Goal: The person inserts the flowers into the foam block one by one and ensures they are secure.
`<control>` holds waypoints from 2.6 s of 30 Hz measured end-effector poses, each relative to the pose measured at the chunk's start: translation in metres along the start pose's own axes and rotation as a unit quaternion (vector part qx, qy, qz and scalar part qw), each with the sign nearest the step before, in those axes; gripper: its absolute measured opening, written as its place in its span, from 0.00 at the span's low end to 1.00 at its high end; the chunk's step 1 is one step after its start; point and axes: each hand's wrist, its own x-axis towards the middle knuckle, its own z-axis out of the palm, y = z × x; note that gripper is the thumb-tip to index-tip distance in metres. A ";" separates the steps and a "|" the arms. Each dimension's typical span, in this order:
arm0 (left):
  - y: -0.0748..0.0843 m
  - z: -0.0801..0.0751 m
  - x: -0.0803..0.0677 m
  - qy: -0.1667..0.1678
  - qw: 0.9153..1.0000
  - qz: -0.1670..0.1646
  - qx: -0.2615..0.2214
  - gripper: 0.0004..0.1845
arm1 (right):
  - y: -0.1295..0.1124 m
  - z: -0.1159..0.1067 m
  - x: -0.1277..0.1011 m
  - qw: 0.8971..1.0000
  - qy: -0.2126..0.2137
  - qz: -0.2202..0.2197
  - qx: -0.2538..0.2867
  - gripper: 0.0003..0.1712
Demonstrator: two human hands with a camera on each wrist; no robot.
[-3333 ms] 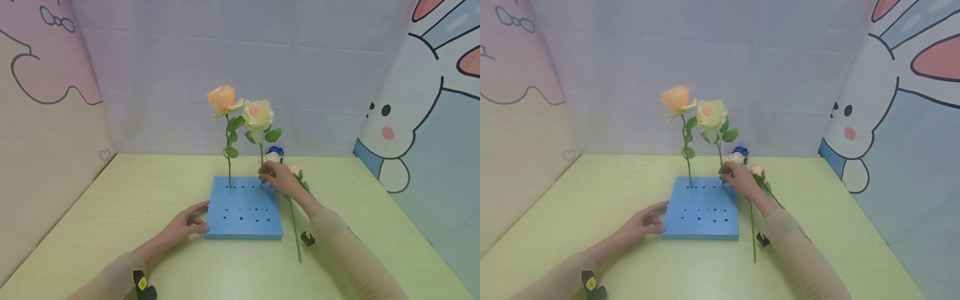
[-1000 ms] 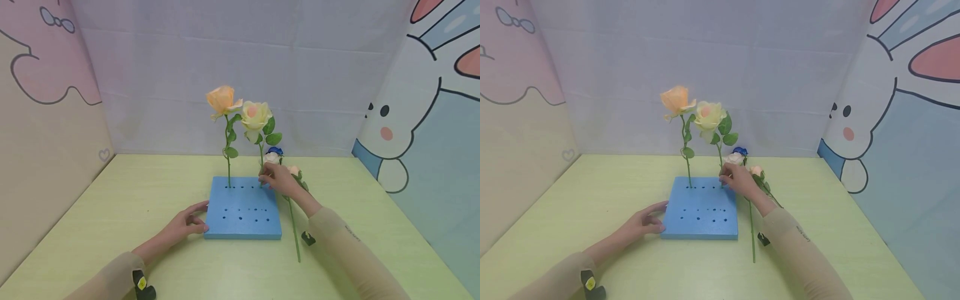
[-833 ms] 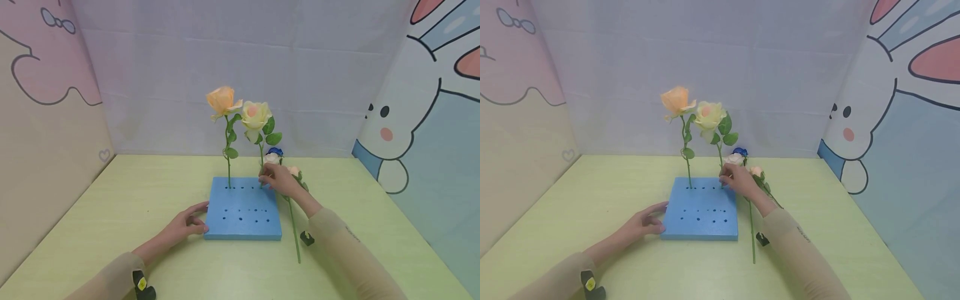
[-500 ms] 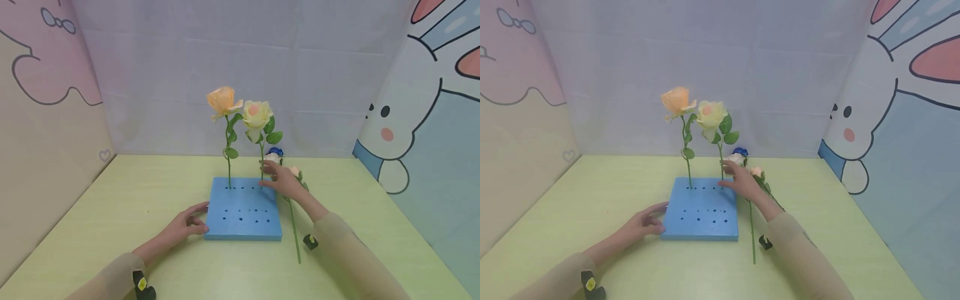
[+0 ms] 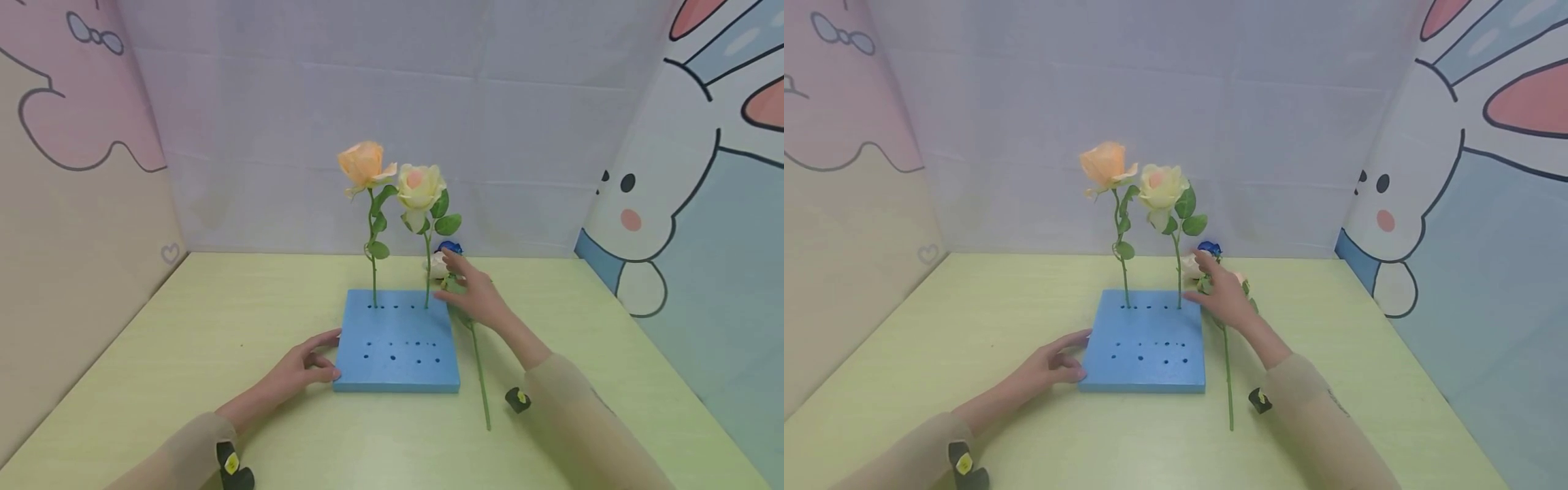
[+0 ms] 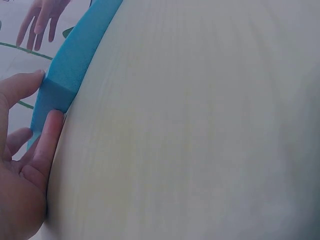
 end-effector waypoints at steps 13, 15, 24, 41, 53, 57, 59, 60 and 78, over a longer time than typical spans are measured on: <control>0.002 -0.002 0.000 0.003 1.000 0.014 0.000 0.40 | 0.004 -0.011 -0.014 0.999 0.034 -0.011 0.008 0.46; 0.002 -0.002 0.000 0.003 1.000 0.015 -0.001 0.40 | 0.005 -0.012 -0.017 0.999 0.035 -0.009 0.012 0.47; 0.000 -0.001 0.001 -0.001 1.000 0.014 -0.003 0.41 | 0.014 -0.015 -0.033 0.999 0.033 0.014 -0.003 0.47; -0.003 -0.001 0.000 -0.004 1.000 0.014 -0.012 0.41 | 0.024 -0.009 -0.065 0.998 -0.007 0.059 -0.023 0.45; -0.002 0.001 0.001 0.000 1.000 0.009 -0.010 0.41 | 0.024 -0.011 -0.079 0.996 -0.054 0.067 -0.015 0.44; -0.001 0.000 0.000 0.000 1.000 0.005 -0.010 0.41 | 0.027 -0.012 -0.082 0.994 -0.073 0.075 -0.010 0.44; -0.001 0.000 0.000 -0.002 1.000 0.009 -0.010 0.41 | 0.029 -0.011 -0.082 0.993 -0.082 0.082 -0.006 0.45; -0.001 -0.001 -0.001 -0.003 1.000 0.012 -0.011 0.41 | 0.030 -0.011 -0.082 0.993 -0.085 0.085 -0.003 0.45; -0.003 -0.001 0.000 0.000 1.000 0.013 -0.006 0.40 | 0.038 -0.008 -0.078 0.987 -0.133 0.089 0.012 0.46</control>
